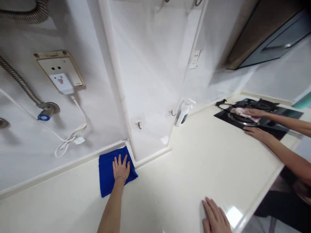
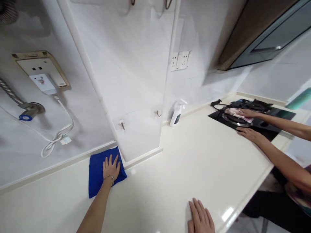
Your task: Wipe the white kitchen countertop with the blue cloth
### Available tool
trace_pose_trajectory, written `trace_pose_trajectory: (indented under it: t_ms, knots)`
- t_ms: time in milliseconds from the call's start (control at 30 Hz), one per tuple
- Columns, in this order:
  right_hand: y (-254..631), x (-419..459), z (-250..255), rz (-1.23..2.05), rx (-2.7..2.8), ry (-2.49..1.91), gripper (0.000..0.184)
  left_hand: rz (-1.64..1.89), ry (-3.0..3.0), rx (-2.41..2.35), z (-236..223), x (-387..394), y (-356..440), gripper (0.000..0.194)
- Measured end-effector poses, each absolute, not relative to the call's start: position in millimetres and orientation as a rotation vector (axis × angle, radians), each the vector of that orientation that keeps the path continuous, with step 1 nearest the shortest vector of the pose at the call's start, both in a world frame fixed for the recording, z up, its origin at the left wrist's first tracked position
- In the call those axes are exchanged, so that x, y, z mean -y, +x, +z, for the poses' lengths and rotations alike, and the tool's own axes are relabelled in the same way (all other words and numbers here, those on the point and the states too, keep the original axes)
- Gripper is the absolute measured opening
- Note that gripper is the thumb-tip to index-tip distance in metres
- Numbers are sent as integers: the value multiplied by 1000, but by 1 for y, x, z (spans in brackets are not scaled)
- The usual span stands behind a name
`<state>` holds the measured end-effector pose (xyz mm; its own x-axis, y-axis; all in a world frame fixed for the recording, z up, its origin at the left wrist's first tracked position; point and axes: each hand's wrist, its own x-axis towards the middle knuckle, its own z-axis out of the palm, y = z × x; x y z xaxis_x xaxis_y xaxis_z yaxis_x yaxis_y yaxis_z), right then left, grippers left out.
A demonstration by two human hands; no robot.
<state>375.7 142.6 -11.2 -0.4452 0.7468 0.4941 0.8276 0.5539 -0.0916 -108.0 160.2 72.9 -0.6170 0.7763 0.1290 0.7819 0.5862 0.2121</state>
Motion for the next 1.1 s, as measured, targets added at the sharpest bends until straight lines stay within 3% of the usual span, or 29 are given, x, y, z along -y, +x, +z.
trace_pose_trajectory:
  t_ms: [667,1100]
  knots:
    - [365,-137,-12,-194,2196,-1263,65,-270,-1312,2760,48,-14,87,56]
    - [368,-139,-14,-229,2200,-1248,64,-307,-1339,2783,45,1,75,57]
